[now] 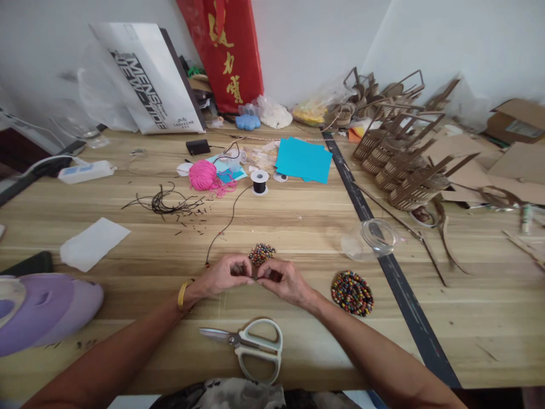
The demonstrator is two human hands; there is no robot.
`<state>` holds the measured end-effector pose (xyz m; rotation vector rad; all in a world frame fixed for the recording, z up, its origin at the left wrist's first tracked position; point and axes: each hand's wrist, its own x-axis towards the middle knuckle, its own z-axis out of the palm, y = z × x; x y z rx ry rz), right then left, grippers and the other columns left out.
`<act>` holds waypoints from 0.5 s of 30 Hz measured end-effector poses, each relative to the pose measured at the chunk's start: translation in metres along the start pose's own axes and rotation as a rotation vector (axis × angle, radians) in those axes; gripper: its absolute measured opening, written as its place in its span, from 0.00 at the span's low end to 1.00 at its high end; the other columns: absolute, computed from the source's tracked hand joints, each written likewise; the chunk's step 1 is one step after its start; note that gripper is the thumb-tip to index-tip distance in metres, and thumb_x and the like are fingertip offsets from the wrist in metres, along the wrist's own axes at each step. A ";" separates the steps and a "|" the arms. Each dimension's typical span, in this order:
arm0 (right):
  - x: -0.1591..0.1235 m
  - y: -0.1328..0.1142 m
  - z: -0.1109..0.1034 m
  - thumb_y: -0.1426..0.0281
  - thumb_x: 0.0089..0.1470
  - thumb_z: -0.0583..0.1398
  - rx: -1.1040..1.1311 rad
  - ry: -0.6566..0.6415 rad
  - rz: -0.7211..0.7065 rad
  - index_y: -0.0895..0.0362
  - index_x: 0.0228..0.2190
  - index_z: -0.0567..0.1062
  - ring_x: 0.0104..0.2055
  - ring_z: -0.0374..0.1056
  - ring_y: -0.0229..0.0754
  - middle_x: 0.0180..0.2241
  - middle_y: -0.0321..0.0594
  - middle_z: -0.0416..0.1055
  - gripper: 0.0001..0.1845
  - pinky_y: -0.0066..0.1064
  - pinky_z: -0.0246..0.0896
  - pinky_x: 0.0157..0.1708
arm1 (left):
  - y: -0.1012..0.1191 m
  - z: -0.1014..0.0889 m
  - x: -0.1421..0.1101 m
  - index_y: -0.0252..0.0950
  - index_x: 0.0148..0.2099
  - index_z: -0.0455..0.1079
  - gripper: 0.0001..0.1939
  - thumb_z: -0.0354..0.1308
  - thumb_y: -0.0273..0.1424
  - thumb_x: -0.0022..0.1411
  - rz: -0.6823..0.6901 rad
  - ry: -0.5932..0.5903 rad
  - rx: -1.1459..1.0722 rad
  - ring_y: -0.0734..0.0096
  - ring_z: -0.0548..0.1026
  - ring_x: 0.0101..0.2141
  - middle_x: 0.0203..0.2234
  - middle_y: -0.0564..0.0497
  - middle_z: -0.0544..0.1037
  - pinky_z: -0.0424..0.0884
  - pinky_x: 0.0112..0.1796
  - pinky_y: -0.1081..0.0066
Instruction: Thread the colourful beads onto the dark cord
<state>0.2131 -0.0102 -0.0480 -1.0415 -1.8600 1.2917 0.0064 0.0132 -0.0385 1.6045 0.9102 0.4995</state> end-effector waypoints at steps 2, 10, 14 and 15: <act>0.000 0.001 0.000 0.67 0.52 0.61 -0.011 -0.001 -0.009 0.60 0.29 0.74 0.25 0.62 0.35 0.26 0.39 0.70 0.07 0.24 0.56 0.24 | -0.002 0.000 0.000 0.31 0.29 0.68 0.08 0.63 0.31 0.51 0.002 -0.005 -0.004 0.78 0.65 0.25 0.22 0.55 0.69 0.62 0.27 0.77; 0.000 0.002 -0.001 0.69 0.55 0.59 0.012 -0.004 -0.063 0.60 0.30 0.74 0.28 0.64 0.36 0.27 0.38 0.71 0.06 0.25 0.58 0.28 | 0.000 0.001 0.000 0.32 0.31 0.68 0.10 0.63 0.34 0.52 0.005 -0.011 -0.037 0.77 0.66 0.26 0.24 0.54 0.71 0.63 0.29 0.76; 0.002 -0.002 -0.002 0.69 0.58 0.58 -0.020 -0.009 -0.127 0.59 0.31 0.73 0.30 0.64 0.37 0.28 0.39 0.70 0.07 0.27 0.59 0.31 | 0.006 -0.001 -0.001 0.31 0.32 0.69 0.13 0.56 0.37 0.59 0.025 -0.001 -0.020 0.76 0.67 0.27 0.25 0.52 0.72 0.62 0.30 0.76; 0.002 -0.002 -0.003 0.69 0.58 0.57 -0.030 -0.009 -0.154 0.59 0.30 0.72 0.32 0.65 0.38 0.29 0.40 0.70 0.07 0.28 0.60 0.33 | 0.006 -0.002 -0.001 0.31 0.32 0.70 0.14 0.53 0.38 0.61 0.040 -0.006 -0.020 0.75 0.67 0.28 0.26 0.52 0.72 0.63 0.31 0.75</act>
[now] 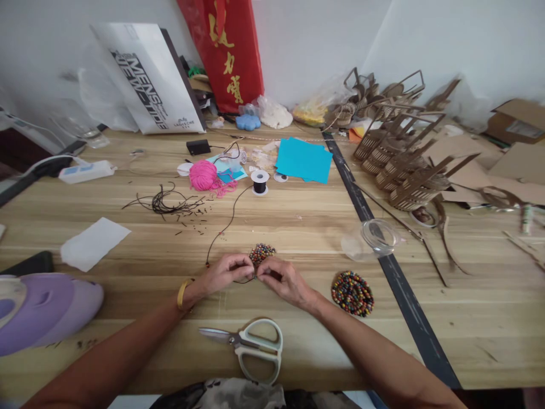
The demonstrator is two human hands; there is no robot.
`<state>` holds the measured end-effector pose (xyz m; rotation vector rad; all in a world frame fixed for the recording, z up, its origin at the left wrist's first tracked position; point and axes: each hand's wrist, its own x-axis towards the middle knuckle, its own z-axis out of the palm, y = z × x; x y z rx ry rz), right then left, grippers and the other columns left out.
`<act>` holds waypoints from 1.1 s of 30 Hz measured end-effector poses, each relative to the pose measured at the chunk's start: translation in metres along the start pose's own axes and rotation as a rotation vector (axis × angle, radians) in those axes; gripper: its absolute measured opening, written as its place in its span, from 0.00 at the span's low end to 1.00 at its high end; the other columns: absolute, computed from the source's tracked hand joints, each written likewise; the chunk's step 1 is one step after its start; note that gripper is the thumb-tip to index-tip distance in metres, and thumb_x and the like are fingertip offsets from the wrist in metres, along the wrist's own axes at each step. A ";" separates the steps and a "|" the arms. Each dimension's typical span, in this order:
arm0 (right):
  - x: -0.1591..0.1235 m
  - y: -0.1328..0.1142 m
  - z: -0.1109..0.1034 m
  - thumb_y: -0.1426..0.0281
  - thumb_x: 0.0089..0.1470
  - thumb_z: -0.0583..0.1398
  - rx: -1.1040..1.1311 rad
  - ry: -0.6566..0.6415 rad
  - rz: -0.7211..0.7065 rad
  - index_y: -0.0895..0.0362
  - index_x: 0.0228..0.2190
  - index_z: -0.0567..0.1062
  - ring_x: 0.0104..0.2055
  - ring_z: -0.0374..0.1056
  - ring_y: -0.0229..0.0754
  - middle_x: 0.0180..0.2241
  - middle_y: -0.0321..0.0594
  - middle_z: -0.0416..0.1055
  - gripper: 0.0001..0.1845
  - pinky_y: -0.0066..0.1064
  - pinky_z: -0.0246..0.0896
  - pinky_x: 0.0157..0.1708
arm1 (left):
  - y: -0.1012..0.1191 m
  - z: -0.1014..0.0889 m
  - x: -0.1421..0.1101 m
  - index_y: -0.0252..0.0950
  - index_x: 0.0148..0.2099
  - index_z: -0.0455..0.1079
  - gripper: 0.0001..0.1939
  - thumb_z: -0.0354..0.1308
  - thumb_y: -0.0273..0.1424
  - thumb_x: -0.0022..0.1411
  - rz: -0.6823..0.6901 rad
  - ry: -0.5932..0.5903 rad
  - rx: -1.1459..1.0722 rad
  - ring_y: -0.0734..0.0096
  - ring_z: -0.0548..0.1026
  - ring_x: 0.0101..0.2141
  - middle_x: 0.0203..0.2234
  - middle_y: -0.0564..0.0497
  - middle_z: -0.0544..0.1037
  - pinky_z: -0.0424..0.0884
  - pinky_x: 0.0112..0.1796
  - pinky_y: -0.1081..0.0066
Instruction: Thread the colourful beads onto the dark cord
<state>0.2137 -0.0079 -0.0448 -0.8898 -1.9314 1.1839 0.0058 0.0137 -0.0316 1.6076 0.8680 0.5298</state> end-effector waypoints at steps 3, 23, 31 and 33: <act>0.001 -0.002 -0.001 0.69 0.59 0.56 -0.020 -0.002 -0.058 0.59 0.30 0.72 0.34 0.65 0.39 0.31 0.42 0.70 0.08 0.30 0.60 0.36 | 0.000 -0.002 0.000 0.31 0.34 0.70 0.17 0.48 0.39 0.64 0.032 -0.019 -0.006 0.74 0.69 0.30 0.28 0.50 0.74 0.64 0.33 0.75; -0.001 0.000 0.001 0.69 0.61 0.54 -0.126 0.021 -0.213 0.58 0.32 0.71 0.34 0.65 0.40 0.31 0.43 0.69 0.08 0.31 0.62 0.35 | 0.016 0.007 -0.010 0.34 0.41 0.70 0.09 0.57 0.25 0.55 0.045 0.076 0.240 0.72 0.73 0.32 0.31 0.50 0.76 0.69 0.36 0.73; 0.000 0.000 0.000 0.70 0.62 0.53 -0.154 0.040 -0.220 0.58 0.31 0.70 0.31 0.63 0.39 0.29 0.42 0.68 0.09 0.30 0.60 0.32 | 0.035 -0.018 -0.015 0.35 0.38 0.73 0.12 0.51 0.19 0.57 0.232 -0.081 0.731 0.64 0.69 0.42 0.35 0.47 0.76 0.64 0.47 0.64; 0.000 -0.002 0.000 0.70 0.62 0.53 -0.153 0.040 -0.228 0.58 0.31 0.70 0.31 0.62 0.39 0.28 0.42 0.67 0.09 0.30 0.60 0.32 | 0.039 -0.025 -0.019 0.34 0.37 0.72 0.11 0.50 0.19 0.57 0.226 -0.100 0.831 0.63 0.68 0.43 0.34 0.46 0.74 0.64 0.47 0.64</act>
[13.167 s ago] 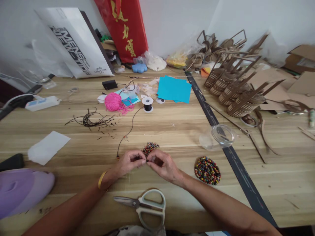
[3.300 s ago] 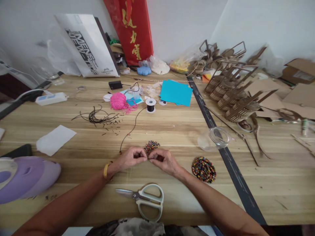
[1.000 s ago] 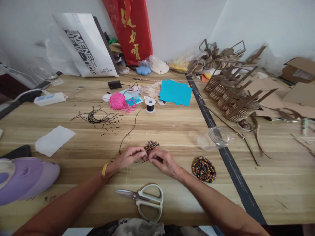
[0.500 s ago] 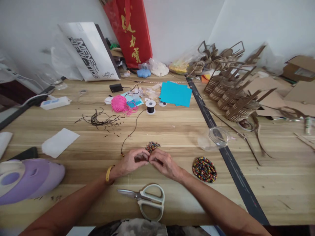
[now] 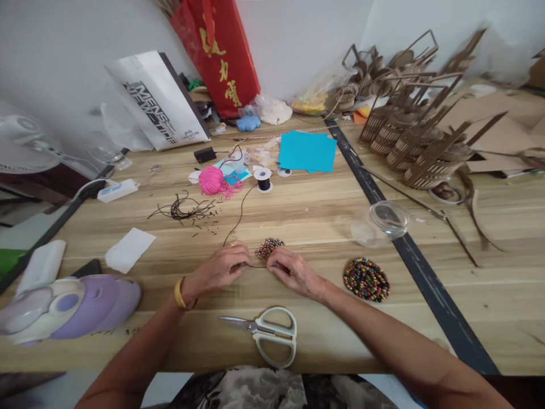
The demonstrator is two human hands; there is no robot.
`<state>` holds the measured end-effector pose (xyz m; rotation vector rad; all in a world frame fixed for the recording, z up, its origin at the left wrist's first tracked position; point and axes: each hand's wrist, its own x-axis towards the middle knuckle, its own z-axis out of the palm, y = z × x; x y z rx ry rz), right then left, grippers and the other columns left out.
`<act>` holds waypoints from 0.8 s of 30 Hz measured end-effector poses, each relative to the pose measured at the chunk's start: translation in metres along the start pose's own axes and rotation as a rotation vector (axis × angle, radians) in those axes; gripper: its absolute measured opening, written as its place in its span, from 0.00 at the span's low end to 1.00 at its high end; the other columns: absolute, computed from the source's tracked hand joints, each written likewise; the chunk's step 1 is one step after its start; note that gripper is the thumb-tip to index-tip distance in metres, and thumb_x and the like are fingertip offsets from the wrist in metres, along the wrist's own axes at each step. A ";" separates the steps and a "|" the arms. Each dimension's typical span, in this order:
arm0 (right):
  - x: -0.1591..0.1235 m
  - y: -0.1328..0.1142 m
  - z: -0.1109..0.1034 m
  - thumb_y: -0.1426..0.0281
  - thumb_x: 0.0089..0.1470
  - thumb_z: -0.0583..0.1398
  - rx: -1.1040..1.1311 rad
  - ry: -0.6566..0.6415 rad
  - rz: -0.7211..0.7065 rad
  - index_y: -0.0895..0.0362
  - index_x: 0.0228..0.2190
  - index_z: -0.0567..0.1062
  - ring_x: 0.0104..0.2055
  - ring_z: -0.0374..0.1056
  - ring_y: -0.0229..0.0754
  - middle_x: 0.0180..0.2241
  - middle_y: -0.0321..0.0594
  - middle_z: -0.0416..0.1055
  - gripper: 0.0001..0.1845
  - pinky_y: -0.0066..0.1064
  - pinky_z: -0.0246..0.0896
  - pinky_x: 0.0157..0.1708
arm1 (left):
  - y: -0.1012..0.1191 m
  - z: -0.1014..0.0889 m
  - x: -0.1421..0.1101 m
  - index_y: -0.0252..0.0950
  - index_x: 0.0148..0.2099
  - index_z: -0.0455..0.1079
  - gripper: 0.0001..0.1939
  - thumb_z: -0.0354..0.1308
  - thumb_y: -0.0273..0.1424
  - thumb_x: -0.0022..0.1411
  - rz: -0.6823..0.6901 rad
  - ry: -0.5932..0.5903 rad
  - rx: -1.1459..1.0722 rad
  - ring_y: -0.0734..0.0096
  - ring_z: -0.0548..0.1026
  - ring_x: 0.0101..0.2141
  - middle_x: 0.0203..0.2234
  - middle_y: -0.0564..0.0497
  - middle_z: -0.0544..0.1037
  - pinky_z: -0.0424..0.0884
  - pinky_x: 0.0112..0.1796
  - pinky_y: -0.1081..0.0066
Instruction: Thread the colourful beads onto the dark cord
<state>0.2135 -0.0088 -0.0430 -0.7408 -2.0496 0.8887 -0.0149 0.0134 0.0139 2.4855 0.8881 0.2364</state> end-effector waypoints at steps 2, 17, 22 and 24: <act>0.000 -0.001 0.000 0.70 0.62 0.52 -0.001 0.001 -0.014 0.58 0.31 0.70 0.32 0.62 0.40 0.28 0.42 0.67 0.09 0.30 0.60 0.32 | -0.001 -0.009 -0.007 0.34 0.36 0.72 0.10 0.50 0.20 0.58 -0.014 -0.071 0.093 0.63 0.67 0.42 0.33 0.46 0.73 0.64 0.47 0.63; -0.003 0.004 0.003 0.72 0.61 0.53 -0.007 0.003 -0.113 0.58 0.34 0.70 0.34 0.65 0.41 0.31 0.44 0.69 0.07 0.31 0.62 0.34 | 0.022 -0.006 -0.005 0.36 0.49 0.70 0.13 0.54 0.29 0.61 -0.221 0.065 -0.220 0.66 0.72 0.47 0.46 0.47 0.76 0.66 0.50 0.66; -0.004 0.005 0.004 0.71 0.62 0.52 0.001 0.020 -0.110 0.58 0.35 0.70 0.35 0.66 0.40 0.31 0.44 0.69 0.07 0.30 0.63 0.34 | 0.026 0.019 0.010 0.36 0.43 0.71 0.10 0.56 0.27 0.58 -0.318 0.099 -0.442 0.70 0.75 0.36 0.38 0.49 0.79 0.70 0.38 0.73; -0.004 0.004 0.004 0.71 0.62 0.52 -0.003 0.025 -0.099 0.58 0.35 0.70 0.34 0.66 0.40 0.31 0.44 0.69 0.07 0.30 0.63 0.33 | 0.025 0.024 0.013 0.35 0.40 0.72 0.08 0.57 0.27 0.57 -0.327 0.104 -0.503 0.72 0.74 0.33 0.33 0.50 0.79 0.69 0.35 0.74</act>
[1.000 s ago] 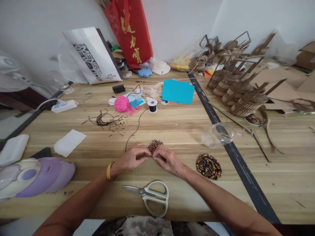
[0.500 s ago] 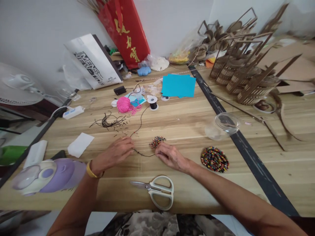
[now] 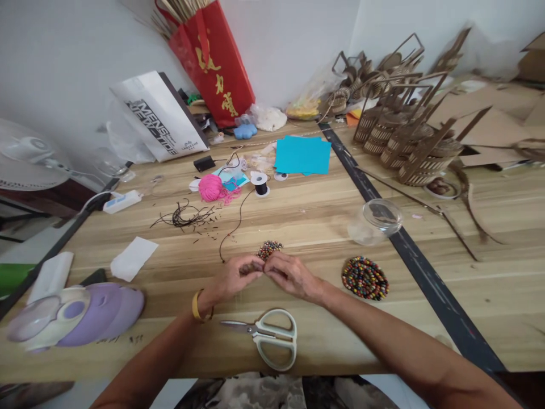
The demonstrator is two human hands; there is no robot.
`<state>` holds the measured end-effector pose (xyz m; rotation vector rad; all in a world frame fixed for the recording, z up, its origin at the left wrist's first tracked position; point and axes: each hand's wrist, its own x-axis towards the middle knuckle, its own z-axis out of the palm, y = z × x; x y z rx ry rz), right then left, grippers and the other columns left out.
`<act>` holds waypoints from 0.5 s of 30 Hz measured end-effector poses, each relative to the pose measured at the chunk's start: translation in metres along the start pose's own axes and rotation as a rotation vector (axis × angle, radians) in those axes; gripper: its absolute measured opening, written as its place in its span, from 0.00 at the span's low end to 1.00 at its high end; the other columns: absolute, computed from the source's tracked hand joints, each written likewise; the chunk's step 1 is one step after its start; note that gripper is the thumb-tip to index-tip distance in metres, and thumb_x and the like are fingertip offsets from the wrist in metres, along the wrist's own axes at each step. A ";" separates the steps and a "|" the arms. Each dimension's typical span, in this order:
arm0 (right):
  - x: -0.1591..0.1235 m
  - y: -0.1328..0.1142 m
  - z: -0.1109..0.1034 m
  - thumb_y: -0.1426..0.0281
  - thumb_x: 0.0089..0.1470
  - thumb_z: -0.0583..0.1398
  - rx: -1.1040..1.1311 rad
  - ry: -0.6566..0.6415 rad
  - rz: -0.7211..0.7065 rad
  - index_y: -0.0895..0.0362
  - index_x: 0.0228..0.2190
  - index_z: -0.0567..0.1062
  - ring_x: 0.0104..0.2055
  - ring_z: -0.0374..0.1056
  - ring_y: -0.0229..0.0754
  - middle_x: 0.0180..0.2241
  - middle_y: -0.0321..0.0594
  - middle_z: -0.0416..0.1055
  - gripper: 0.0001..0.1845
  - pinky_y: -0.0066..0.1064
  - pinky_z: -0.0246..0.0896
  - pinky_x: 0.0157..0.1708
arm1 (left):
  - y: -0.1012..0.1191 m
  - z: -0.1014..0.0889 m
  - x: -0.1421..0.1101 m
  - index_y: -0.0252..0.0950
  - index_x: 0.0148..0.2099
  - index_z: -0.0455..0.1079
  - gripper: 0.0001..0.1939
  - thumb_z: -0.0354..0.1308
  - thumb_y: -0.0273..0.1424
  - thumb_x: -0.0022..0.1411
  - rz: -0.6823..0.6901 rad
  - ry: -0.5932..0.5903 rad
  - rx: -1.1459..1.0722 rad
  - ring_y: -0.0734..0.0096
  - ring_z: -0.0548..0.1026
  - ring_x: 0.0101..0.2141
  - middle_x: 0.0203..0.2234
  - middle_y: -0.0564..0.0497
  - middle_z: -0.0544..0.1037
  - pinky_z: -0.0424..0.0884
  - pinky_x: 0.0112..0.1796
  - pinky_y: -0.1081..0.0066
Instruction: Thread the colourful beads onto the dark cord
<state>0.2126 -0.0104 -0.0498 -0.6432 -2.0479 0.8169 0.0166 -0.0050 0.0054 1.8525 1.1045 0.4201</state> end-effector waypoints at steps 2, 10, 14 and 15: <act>0.001 -0.001 0.000 0.71 0.62 0.53 -0.003 0.001 0.013 0.58 0.34 0.70 0.34 0.65 0.40 0.31 0.44 0.69 0.07 0.30 0.63 0.33 | -0.003 0.004 0.002 0.34 0.37 0.72 0.06 0.57 0.27 0.56 -0.007 0.008 -0.060 0.73 0.73 0.30 0.30 0.51 0.78 0.68 0.34 0.75; 0.001 -0.003 -0.001 0.71 0.61 0.54 -0.007 -0.029 0.072 0.56 0.34 0.70 0.33 0.66 0.41 0.30 0.43 0.70 0.05 0.31 0.62 0.32 | -0.015 0.009 0.003 0.33 0.32 0.73 0.04 0.60 0.28 0.54 -0.032 0.017 -0.189 0.72 0.70 0.28 0.26 0.52 0.75 0.65 0.31 0.73; 0.000 -0.007 0.000 0.71 0.60 0.54 -0.003 -0.041 0.109 0.55 0.34 0.69 0.33 0.66 0.41 0.31 0.43 0.70 0.04 0.31 0.62 0.33 | -0.016 0.008 0.002 0.32 0.30 0.73 0.03 0.60 0.27 0.53 -0.037 0.014 -0.211 0.72 0.69 0.27 0.25 0.51 0.74 0.65 0.30 0.72; 0.000 -0.008 0.000 0.71 0.60 0.55 0.000 -0.037 0.113 0.55 0.34 0.69 0.33 0.66 0.41 0.31 0.43 0.70 0.04 0.31 0.62 0.34 | -0.016 0.008 0.002 0.32 0.29 0.73 0.03 0.59 0.26 0.53 -0.032 0.017 -0.214 0.71 0.69 0.27 0.24 0.51 0.74 0.65 0.31 0.72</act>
